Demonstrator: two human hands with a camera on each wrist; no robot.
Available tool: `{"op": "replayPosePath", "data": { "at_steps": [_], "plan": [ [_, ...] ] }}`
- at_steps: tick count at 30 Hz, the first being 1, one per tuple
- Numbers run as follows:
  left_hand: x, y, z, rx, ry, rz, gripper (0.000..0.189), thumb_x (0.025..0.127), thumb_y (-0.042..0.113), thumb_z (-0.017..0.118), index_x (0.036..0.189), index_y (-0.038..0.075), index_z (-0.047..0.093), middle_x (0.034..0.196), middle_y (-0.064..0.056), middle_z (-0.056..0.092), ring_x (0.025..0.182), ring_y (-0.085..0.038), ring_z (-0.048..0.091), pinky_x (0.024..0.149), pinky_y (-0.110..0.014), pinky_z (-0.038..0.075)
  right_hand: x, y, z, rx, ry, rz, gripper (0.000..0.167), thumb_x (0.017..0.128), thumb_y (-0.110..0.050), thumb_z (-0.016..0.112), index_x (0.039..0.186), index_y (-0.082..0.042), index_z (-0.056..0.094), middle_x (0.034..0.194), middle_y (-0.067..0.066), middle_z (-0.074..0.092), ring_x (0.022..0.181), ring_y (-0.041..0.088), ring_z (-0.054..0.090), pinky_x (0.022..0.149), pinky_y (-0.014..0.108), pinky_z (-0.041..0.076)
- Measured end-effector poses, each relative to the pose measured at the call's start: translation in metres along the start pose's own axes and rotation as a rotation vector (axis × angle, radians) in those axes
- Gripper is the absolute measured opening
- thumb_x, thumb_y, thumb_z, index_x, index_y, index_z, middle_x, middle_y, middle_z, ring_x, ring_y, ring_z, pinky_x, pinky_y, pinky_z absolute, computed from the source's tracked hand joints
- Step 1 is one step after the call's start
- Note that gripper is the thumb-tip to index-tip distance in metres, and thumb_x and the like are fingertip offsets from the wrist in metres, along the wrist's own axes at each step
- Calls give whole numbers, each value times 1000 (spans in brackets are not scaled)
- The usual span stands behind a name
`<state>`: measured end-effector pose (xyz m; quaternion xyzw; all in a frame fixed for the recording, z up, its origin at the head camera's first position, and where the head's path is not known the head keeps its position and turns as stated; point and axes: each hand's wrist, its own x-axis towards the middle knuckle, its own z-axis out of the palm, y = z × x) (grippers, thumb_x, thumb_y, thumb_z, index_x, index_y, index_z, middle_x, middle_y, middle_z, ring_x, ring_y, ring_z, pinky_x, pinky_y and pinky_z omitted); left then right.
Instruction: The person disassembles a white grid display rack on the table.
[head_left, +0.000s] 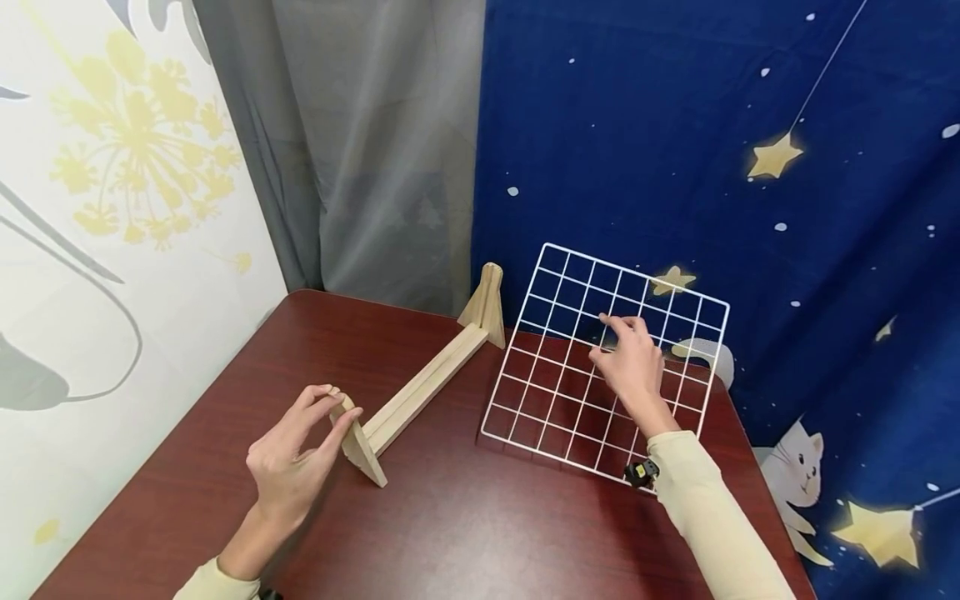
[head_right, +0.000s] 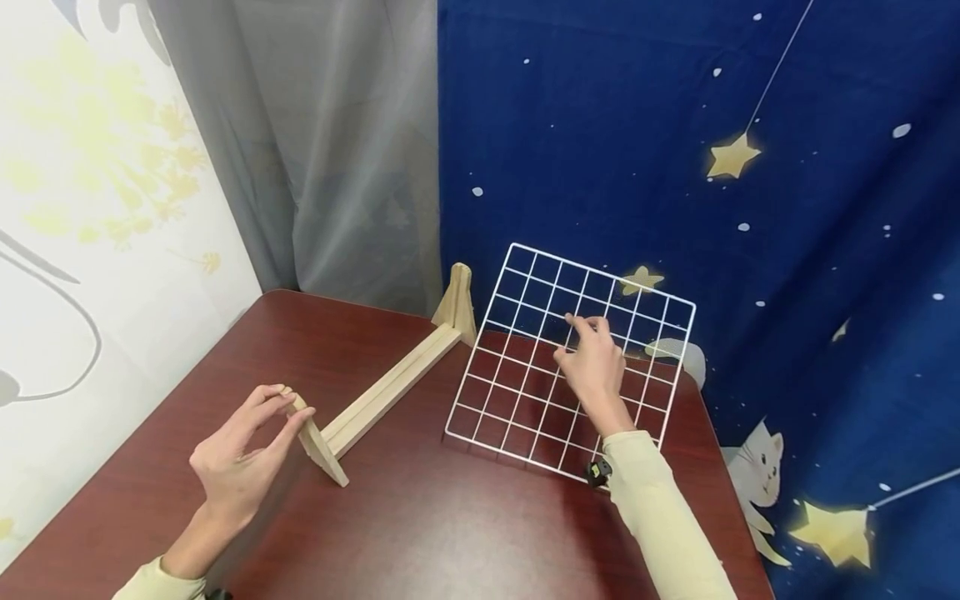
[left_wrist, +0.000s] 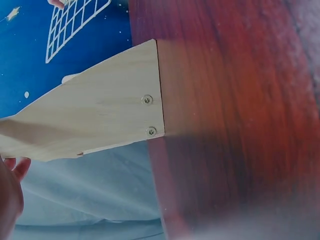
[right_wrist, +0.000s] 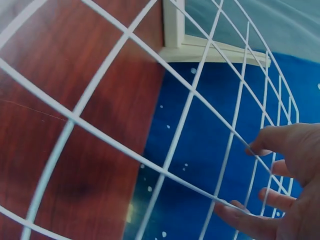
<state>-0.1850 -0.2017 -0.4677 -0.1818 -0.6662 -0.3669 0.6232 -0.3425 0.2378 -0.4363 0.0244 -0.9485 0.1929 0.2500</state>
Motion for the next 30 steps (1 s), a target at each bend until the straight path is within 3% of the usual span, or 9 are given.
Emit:
{"op": "replayPosePath", "data": {
  "at_steps": [4, 6, 14, 19, 24, 30],
  "plan": [
    [-2, -1, -1, 52, 3, 34, 26, 84, 23, 91, 86, -2, 81, 79, -13, 75, 66, -16, 67, 51, -11, 40, -7, -2, 9, -14, -74, -14, 58, 82, -22, 82, 139, -25, 69, 134, 14, 63, 79, 44, 66, 55, 54, 53],
    [-3, -2, -1, 63, 6, 44, 27, 85, 24, 91, 85, -1, 81, 78, -12, 75, 62, -15, 64, 46, -14, 33, -10, -3, 12, -18, -95, -24, 58, 82, -22, 82, 139, -25, 69, 133, 14, 63, 75, 42, 65, 54, 52, 53],
    [-3, 2, 0, 99, 13, 78, 26, 85, 24, 91, 83, 0, 81, 78, -11, 74, 52, -13, 53, 41, -15, 19, -16, -6, 24, -38, -130, -51, 58, 81, -22, 82, 138, -24, 70, 131, 13, 65, 66, 37, 61, 52, 47, 51],
    [1, 10, 1, 114, 15, 121, 29, 91, 27, 86, 80, 1, 80, 74, -10, 72, 50, -15, 52, 38, -17, 20, -17, -12, 29, -44, -172, -46, 58, 80, -22, 81, 138, -24, 70, 133, 12, 64, 67, 40, 62, 55, 50, 52],
    [0, 10, -1, 127, -15, 171, 24, 91, 25, 85, 82, 4, 81, 76, -8, 72, 53, -14, 54, 38, -18, 26, -17, -20, 30, -72, -260, -46, 60, 78, -25, 84, 136, -22, 69, 132, 16, 65, 83, 47, 68, 61, 56, 57],
    [2, 17, 3, 131, -9, 227, 25, 93, 26, 84, 81, 4, 80, 77, -10, 72, 53, -16, 56, 36, -18, 25, -15, -23, 36, -99, -361, -52, 59, 79, -29, 87, 135, -22, 69, 127, 18, 67, 90, 44, 69, 67, 56, 59]
  ]
}}
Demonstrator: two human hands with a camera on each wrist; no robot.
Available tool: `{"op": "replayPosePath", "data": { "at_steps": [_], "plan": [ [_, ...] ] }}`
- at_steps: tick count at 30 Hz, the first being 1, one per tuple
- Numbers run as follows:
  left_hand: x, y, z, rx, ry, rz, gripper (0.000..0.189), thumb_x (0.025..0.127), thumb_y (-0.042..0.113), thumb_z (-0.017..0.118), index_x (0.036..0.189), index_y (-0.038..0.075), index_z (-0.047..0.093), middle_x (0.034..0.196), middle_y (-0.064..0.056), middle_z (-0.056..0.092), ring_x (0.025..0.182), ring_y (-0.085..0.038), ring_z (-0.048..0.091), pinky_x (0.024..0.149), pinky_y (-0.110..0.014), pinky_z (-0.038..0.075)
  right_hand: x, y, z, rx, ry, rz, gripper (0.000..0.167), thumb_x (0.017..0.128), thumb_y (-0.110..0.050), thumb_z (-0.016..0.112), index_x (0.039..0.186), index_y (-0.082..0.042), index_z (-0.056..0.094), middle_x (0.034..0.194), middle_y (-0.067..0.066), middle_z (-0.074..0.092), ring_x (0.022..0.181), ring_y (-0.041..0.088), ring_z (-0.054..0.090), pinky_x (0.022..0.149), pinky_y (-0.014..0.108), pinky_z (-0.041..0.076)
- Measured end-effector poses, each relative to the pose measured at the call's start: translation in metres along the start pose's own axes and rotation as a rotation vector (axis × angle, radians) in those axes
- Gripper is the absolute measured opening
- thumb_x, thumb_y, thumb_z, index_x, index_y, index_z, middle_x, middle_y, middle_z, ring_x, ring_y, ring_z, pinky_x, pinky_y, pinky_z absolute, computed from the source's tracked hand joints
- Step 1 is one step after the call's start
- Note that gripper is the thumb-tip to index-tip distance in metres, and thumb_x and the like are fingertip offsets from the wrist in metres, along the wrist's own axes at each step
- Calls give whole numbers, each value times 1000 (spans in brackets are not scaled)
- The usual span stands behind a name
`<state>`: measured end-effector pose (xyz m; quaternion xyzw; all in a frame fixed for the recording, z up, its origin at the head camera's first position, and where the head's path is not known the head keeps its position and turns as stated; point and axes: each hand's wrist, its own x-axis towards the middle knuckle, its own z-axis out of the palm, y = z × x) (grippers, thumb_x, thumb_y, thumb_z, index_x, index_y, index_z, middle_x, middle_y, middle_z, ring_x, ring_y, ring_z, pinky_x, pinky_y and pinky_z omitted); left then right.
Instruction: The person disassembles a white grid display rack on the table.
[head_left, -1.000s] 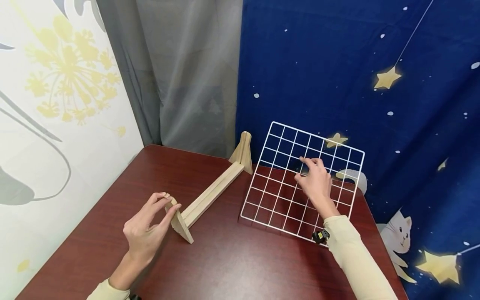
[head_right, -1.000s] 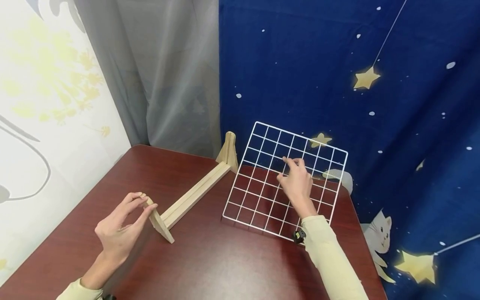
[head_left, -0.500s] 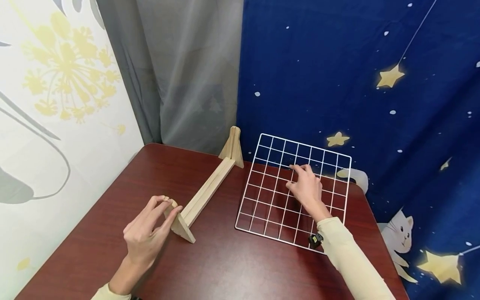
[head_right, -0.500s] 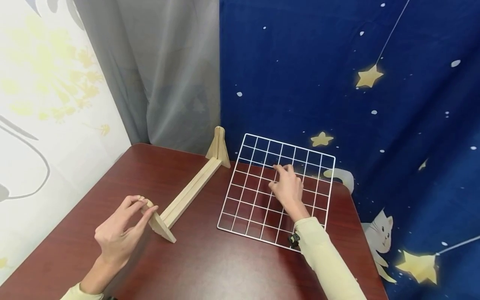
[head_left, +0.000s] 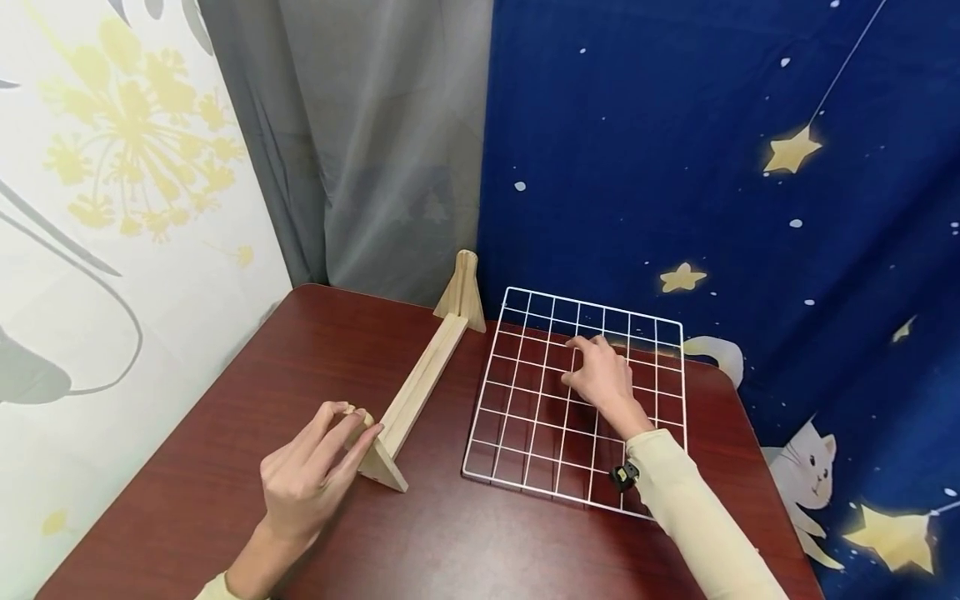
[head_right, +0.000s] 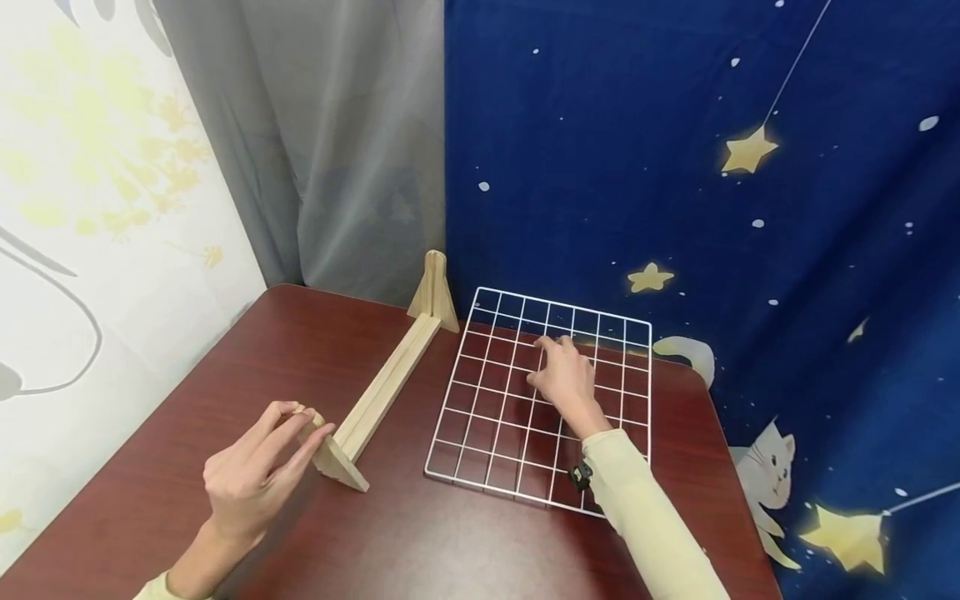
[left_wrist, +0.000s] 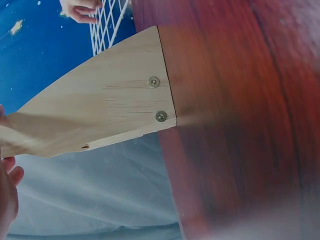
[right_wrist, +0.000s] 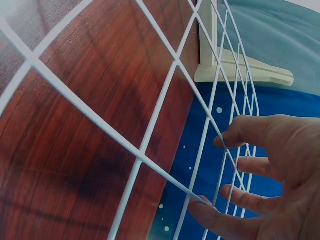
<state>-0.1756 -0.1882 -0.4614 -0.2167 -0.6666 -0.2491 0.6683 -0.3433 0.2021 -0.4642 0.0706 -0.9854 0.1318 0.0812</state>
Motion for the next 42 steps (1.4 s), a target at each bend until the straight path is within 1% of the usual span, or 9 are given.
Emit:
{"op": "replayPosePath", "data": {
  "at_steps": [5, 9, 14, 17, 21, 24, 27, 34, 42],
  "plan": [
    [3, 8, 7, 1, 14, 17, 28, 94, 27, 83, 82, 1, 81, 77, -12, 73, 51, -19, 58, 35, -19, 26, 2, 2, 6, -7, -31, 4, 58, 79, -30, 87, 133, -22, 69, 127, 17, 67, 94, 45, 70, 72, 57, 60],
    [2, 13, 12, 24, 32, 30, 30, 94, 29, 83, 82, 2, 82, 80, -13, 77, 54, -24, 67, 35, -28, 40, 3, 3, 8, -7, -36, 4, 58, 79, -29, 87, 134, -22, 69, 129, 18, 66, 95, 46, 70, 73, 59, 60],
    [-2, 16, 15, 21, 36, 46, 27, 92, 31, 85, 86, 4, 84, 86, -12, 81, 62, -26, 74, 47, -37, 55, 5, 2, 10, -12, -39, -8, 60, 79, -30, 87, 136, -20, 69, 130, 19, 66, 95, 46, 70, 74, 58, 60],
    [-4, 16, 17, 3, 26, 53, 25, 91, 29, 86, 87, 5, 85, 89, -11, 82, 65, -26, 75, 54, -36, 60, 5, 2, 11, -24, -45, -9, 60, 79, -31, 87, 136, -20, 69, 129, 19, 66, 96, 45, 70, 75, 57, 60],
    [-7, 16, 18, -22, 11, 65, 24, 90, 28, 87, 88, 4, 85, 89, -11, 82, 68, -28, 77, 74, -33, 67, 5, 2, 13, -33, -61, -8, 61, 79, -32, 87, 136, -20, 69, 127, 19, 67, 98, 45, 70, 77, 58, 60],
    [-8, 17, 20, -38, -5, 78, 23, 90, 27, 87, 88, 4, 85, 86, -11, 81, 70, -28, 77, 90, -35, 67, 6, 3, 14, -31, -85, -1, 61, 80, -33, 87, 137, -21, 68, 128, 19, 66, 96, 44, 70, 76, 57, 60],
    [-7, 18, 22, -48, -25, 100, 21, 90, 27, 87, 88, 5, 85, 83, -9, 80, 69, -25, 76, 96, -38, 66, 9, 4, 16, -34, -110, -1, 61, 80, -33, 88, 136, -21, 69, 127, 18, 67, 93, 42, 69, 74, 56, 60],
    [3, 20, 27, -35, -29, 154, 25, 91, 35, 85, 87, 10, 86, 79, -4, 79, 62, -16, 72, 86, -40, 66, 16, 13, 24, -52, -174, -34, 59, 80, -33, 88, 135, -20, 69, 124, 18, 69, 99, 40, 70, 79, 54, 60],
    [11, 21, 28, -65, -40, 164, 37, 97, 45, 77, 86, 11, 86, 78, -6, 79, 59, -19, 72, 66, -39, 63, 18, 19, 32, -51, -207, -20, 58, 81, -33, 88, 134, -21, 70, 126, 18, 70, 103, 40, 70, 81, 55, 61]
  ]
}}
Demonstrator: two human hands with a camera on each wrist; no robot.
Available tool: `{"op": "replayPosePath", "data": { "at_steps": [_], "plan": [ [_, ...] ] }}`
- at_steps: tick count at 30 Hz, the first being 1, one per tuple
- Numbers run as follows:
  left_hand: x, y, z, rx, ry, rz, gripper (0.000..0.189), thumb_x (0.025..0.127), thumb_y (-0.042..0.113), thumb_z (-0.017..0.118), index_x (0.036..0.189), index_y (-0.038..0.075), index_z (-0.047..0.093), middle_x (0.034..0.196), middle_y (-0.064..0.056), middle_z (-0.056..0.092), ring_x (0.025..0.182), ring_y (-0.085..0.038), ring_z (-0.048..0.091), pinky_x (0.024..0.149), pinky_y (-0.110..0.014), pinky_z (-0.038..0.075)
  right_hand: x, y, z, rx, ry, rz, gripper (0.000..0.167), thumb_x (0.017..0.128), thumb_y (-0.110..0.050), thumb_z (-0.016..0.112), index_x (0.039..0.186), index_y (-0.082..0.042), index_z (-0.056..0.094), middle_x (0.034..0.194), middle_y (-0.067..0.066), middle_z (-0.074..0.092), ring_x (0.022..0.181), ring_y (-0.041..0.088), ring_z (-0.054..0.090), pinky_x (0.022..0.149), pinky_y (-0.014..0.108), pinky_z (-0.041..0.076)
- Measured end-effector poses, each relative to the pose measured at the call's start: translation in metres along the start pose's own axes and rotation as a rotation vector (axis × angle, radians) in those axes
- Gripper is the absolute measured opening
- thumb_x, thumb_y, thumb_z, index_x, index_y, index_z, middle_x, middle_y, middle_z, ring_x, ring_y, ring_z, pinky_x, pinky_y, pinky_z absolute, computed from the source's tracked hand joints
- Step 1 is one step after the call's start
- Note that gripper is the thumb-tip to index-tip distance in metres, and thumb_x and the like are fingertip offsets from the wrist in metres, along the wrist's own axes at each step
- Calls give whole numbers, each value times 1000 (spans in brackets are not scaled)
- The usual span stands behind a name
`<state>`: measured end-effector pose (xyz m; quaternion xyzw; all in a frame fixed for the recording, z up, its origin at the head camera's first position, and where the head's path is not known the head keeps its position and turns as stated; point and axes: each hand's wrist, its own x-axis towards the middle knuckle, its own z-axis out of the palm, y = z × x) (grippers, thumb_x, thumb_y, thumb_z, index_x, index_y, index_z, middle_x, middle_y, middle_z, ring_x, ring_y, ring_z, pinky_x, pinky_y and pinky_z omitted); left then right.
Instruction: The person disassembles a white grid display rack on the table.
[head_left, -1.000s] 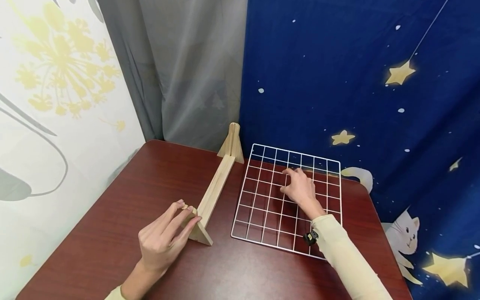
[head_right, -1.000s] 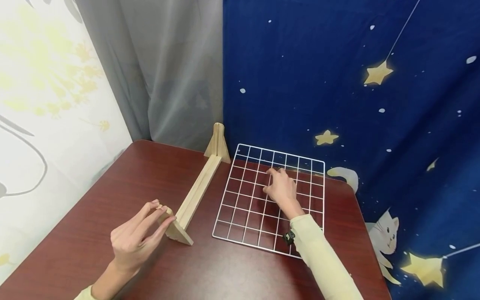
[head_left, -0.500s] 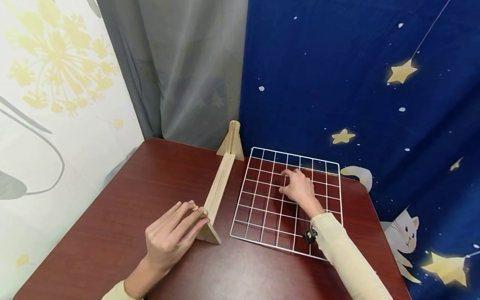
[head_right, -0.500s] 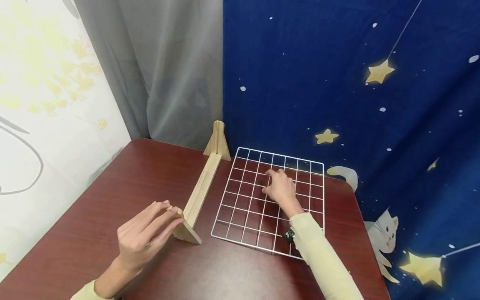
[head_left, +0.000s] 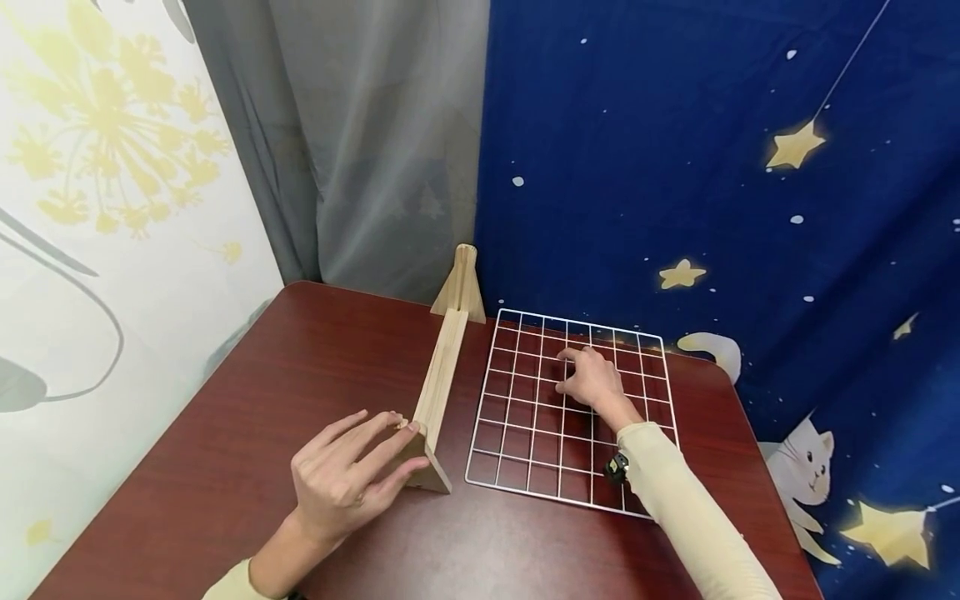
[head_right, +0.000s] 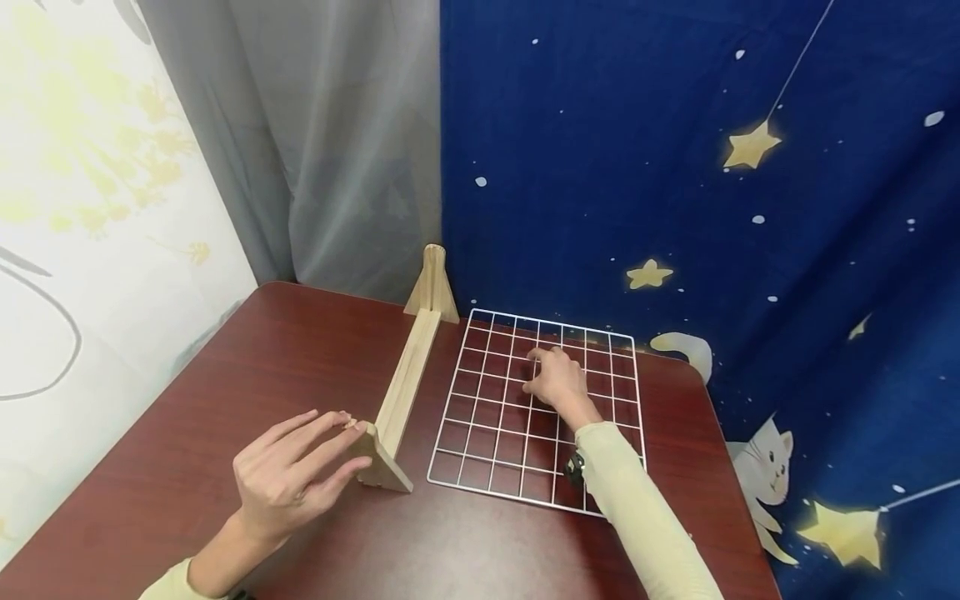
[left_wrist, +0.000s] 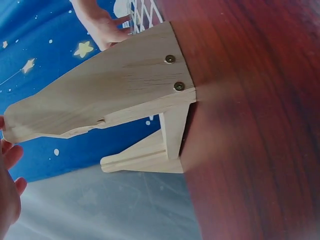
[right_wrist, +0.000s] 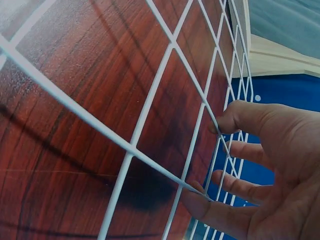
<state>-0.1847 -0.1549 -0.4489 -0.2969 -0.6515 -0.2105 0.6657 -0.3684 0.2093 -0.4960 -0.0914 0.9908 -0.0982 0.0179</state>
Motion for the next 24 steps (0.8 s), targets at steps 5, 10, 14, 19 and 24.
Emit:
{"op": "replayPosePath", "data": {
  "at_steps": [5, 10, 14, 19, 24],
  "plan": [
    [-2, -4, 4, -76, -16, -52, 32, 98, 38, 76, 85, 10, 86, 77, -5, 80, 62, -21, 74, 63, -39, 62, 0, 3, 4, -5, -11, 16, 57, 81, -32, 86, 134, -22, 70, 129, 19, 69, 106, 40, 70, 83, 56, 61],
    [2, -15, 6, -212, -9, -107, 30, 98, 31, 77, 84, 6, 85, 76, -6, 79, 60, -22, 71, 53, -36, 58, 2, -1, 8, 0, -14, 36, 57, 82, -31, 86, 135, -24, 70, 129, 18, 70, 102, 40, 70, 79, 56, 61],
    [6, -19, 8, -285, -28, -151, 30, 100, 29, 74, 86, 5, 85, 75, -5, 79, 59, -20, 70, 51, -34, 56, 3, -2, 10, -4, -9, 48, 57, 82, -31, 85, 137, -27, 70, 130, 17, 70, 96, 38, 71, 72, 54, 61],
    [6, -31, 10, -356, -92, -228, 35, 106, 28, 64, 88, 5, 84, 72, -1, 77, 56, -13, 65, 49, -29, 51, 2, -3, 13, -24, -26, 57, 56, 85, -34, 85, 139, -29, 69, 132, 15, 69, 90, 35, 70, 67, 52, 59],
    [3, -50, 18, -367, -241, -318, 35, 109, 31, 59, 101, 7, 83, 87, -3, 81, 71, -12, 73, 66, -19, 58, 0, -4, 14, -50, -23, 64, 56, 84, -35, 85, 138, -29, 70, 138, 12, 69, 92, 36, 70, 64, 51, 59]
  ]
}}
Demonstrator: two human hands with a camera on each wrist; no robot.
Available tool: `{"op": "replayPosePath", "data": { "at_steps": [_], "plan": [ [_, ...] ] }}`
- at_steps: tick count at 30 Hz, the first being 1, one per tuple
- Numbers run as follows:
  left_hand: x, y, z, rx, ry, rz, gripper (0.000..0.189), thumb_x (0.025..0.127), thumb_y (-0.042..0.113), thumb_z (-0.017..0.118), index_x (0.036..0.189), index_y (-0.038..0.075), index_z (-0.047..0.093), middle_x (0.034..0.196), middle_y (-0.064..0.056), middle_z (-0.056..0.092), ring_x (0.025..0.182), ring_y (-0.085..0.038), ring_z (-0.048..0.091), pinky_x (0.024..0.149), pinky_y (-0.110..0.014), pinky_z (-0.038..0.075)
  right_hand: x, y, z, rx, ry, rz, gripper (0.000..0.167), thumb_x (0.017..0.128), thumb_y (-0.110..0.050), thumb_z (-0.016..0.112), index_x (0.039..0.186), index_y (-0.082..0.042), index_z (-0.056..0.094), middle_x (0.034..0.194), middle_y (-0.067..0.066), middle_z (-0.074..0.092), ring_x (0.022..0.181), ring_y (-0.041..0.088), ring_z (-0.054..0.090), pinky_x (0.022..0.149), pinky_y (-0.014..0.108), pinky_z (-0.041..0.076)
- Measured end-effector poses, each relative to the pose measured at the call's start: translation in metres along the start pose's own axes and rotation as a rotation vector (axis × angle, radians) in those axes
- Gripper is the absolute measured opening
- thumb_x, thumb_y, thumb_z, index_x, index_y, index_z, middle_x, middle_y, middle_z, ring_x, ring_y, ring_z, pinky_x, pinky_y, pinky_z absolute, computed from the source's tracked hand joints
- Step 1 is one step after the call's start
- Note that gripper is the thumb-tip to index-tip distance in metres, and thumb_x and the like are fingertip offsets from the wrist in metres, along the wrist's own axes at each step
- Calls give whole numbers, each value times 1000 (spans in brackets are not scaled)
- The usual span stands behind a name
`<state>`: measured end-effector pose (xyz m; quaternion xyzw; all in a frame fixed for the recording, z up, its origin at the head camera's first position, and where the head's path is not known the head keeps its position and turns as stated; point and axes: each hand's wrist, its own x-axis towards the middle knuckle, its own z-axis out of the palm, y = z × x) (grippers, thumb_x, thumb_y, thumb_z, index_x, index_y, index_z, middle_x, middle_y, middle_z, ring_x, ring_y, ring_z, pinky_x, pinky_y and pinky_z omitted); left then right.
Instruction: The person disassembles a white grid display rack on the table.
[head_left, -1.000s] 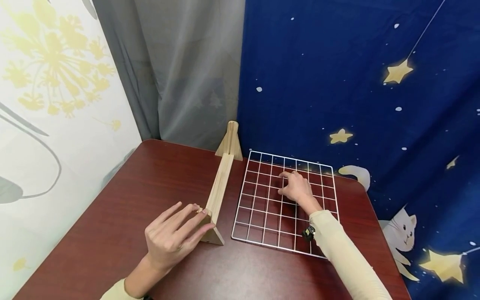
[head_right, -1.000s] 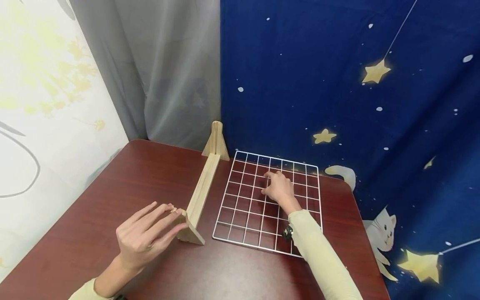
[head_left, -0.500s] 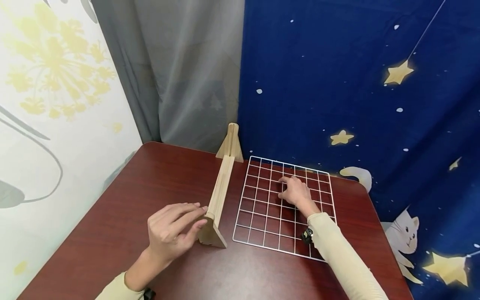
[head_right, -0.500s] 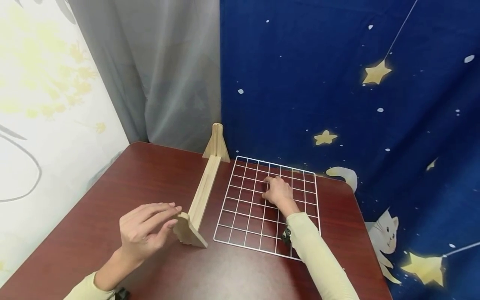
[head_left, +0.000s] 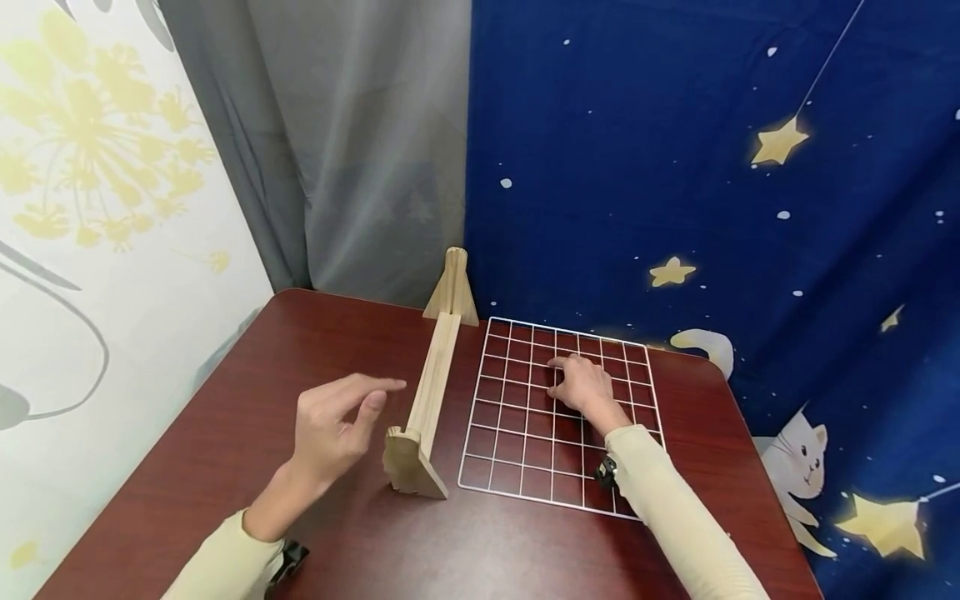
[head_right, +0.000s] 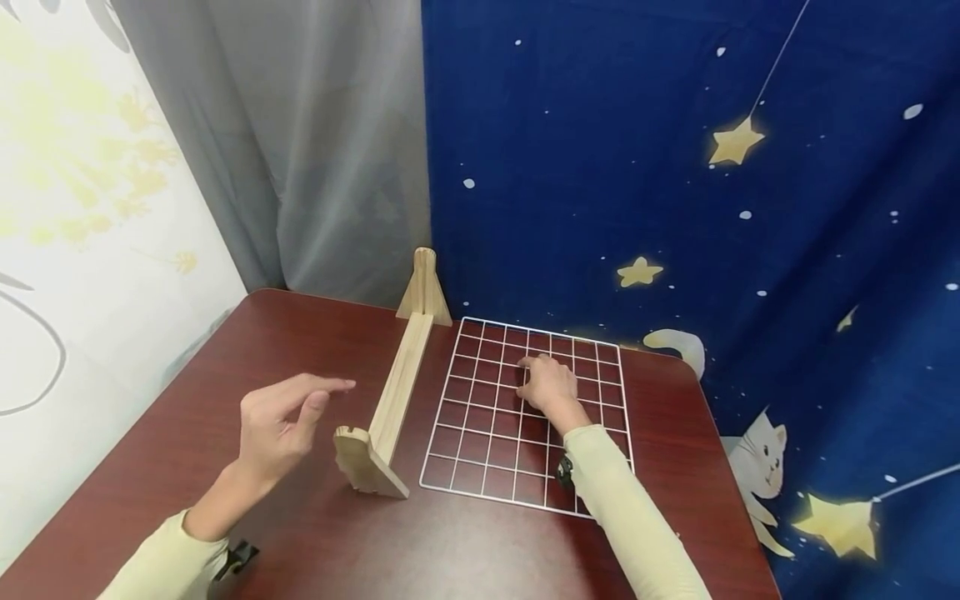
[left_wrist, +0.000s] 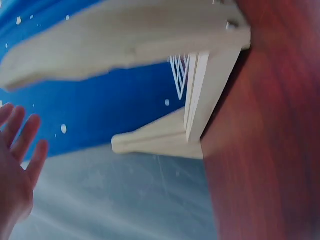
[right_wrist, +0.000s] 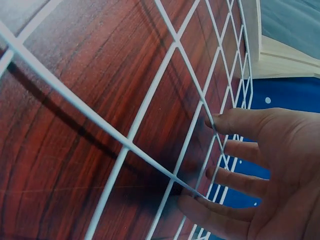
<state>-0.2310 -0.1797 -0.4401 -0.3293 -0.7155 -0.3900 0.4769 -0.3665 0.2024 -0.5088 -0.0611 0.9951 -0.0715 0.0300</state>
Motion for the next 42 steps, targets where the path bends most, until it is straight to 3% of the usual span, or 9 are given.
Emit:
{"op": "replayPosePath", "data": {
  "at_steps": [2, 5, 8, 12, 18, 24, 32, 42],
  "plan": [
    [1, -10, -2, 16, -89, -80, 30, 108, 31, 60, 112, 10, 82, 102, -2, 82, 89, -14, 78, 86, -14, 59, 0, -3, 0, -10, 0, -3, 56, 84, -35, 86, 137, -29, 70, 139, 12, 70, 94, 38, 71, 64, 52, 59],
    [3, -25, -5, 68, -231, -214, 28, 104, 30, 66, 128, 18, 76, 124, 3, 78, 116, -13, 74, 109, -9, 47, 0, -6, 0, -25, -12, -10, 55, 85, -36, 87, 137, -29, 70, 139, 13, 70, 96, 40, 71, 65, 53, 60],
    [4, -36, -6, 119, -350, -312, 38, 101, 28, 71, 138, 27, 69, 138, 9, 70, 130, -11, 66, 113, -17, 47, 0, -7, 1, -40, -26, -8, 55, 85, -37, 87, 137, -30, 70, 139, 12, 70, 99, 41, 72, 67, 54, 60],
    [3, -49, -2, 174, -462, -384, 44, 103, 36, 69, 145, 33, 62, 149, 11, 61, 137, -12, 60, 110, -38, 54, 0, -8, 1, -58, -34, -3, 56, 85, -38, 86, 138, -31, 69, 140, 12, 70, 100, 42, 72, 68, 55, 60],
    [-3, -72, 8, 231, -584, -469, 52, 105, 55, 59, 152, 33, 54, 160, 7, 51, 143, -18, 56, 105, -53, 57, -3, -10, 1, -53, -17, -12, 55, 85, -37, 86, 137, -31, 70, 136, 12, 70, 100, 45, 71, 70, 57, 59],
    [-6, -103, 20, 260, -704, -544, 69, 104, 65, 54, 160, 26, 44, 167, -4, 44, 152, -27, 46, 115, -59, 50, -4, -10, 1, -51, 5, -2, 53, 85, -37, 86, 136, -32, 72, 137, 11, 71, 106, 46, 71, 73, 58, 60],
    [-8, -140, 34, 270, -820, -642, 73, 106, 57, 55, 164, 16, 35, 168, -13, 38, 155, -34, 39, 122, -62, 42, -5, -16, 4, -43, 14, 38, 51, 87, -38, 85, 136, -33, 72, 128, 19, 75, 99, 42, 72, 68, 51, 59],
    [-13, -166, 47, 333, -899, -668, 81, 102, 53, 63, 166, 14, 31, 169, -17, 36, 156, -38, 37, 123, -64, 40, -7, -17, 4, -51, 20, 3, 51, 91, -41, 82, 139, -30, 71, 122, 18, 77, 99, 40, 72, 70, 51, 60]
  ]
}}
